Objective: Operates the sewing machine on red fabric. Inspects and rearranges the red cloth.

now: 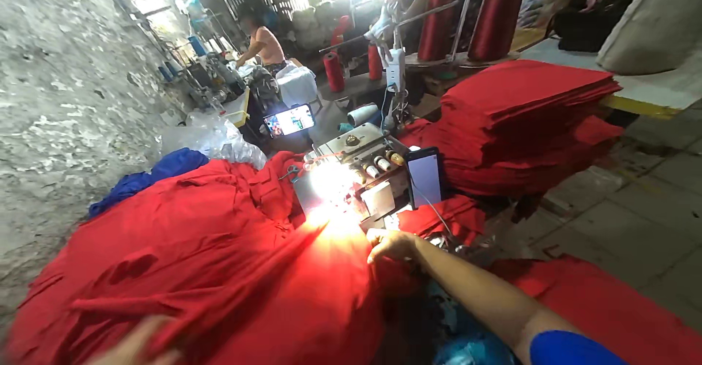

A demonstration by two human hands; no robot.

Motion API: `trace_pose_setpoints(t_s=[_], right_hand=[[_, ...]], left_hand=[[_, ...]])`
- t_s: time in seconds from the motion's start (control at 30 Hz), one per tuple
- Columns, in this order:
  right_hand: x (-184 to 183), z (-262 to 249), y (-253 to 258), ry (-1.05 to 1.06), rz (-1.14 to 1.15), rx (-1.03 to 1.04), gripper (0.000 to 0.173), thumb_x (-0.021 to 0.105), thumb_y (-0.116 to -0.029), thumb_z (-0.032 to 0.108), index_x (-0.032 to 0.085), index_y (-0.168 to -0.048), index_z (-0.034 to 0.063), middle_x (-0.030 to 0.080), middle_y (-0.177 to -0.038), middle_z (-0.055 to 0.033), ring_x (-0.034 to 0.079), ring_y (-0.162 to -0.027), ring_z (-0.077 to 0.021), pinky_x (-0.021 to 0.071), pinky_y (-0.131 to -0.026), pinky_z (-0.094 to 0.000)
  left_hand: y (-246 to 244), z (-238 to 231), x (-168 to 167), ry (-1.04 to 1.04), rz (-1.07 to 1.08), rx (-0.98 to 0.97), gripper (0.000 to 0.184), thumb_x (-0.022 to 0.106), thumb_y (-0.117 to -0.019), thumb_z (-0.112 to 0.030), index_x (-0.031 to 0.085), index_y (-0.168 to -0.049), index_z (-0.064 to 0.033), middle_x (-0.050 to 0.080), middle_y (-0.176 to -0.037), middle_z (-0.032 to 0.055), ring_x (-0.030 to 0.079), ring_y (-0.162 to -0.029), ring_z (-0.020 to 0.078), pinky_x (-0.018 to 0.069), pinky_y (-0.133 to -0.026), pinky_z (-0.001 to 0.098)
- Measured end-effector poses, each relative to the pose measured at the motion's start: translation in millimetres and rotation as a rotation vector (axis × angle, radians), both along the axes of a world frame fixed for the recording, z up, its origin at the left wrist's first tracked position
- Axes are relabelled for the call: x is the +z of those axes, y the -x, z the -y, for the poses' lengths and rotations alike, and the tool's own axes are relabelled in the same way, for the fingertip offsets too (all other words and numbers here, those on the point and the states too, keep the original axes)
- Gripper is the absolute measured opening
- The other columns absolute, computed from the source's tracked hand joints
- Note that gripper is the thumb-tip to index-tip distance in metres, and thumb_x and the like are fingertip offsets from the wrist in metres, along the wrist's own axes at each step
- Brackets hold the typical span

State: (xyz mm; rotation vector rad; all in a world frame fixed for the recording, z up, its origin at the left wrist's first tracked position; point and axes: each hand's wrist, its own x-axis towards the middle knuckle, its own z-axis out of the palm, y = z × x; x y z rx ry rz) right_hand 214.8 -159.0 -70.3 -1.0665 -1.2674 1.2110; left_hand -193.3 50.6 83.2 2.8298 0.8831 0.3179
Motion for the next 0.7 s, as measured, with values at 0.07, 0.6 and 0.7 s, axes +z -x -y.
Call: trace_pose_setpoints(t_s=[0.07,0.6,0.7], right_hand=[[-3,1,1,-0.013,0.078,0.077,0.029,0.063,-0.0824,0.004,0.051,-0.061,0.0197,0.053,-0.057,0.0165,0.048,-0.054,0.0067,0.0386,-0.053,-0.0171],[-21,9,14,-0.114,0.635,-0.217,0.027,0.065,-0.0938,0.013,0.067,-0.086,-0.0131,0.064,-0.085,-0.0227,0.06,-0.083,-0.0282,0.0466,-0.079,-0.0419],[-21,27,11,-0.1,0.573,-0.18,0.025,0.061,-0.0962,0.011,0.068,-0.088,-0.0119,0.065,-0.085,-0.0197,0.059,-0.08,-0.0208,0.0472,-0.075,-0.0361]], left_hand=[[1,-24,0,-0.322,0.129,0.195,0.056,0.067,-0.0921,-0.022,0.054,-0.136,0.0104,0.047,-0.134,0.0469,0.044,-0.124,0.0693,0.0247,-0.099,0.0865],[-162,194,-256,1.309,1.004,0.495,0.028,0.054,-0.1027,-0.004,0.05,-0.126,0.0112,0.071,-0.106,0.0103,0.072,-0.091,0.0123,0.0614,-0.085,0.0339],[-144,204,-238,1.09,0.974,0.382,0.043,0.046,-0.1073,-0.015,0.042,-0.134,0.0183,0.061,-0.118,0.0139,0.061,-0.107,0.0018,0.0513,-0.097,0.0268]])
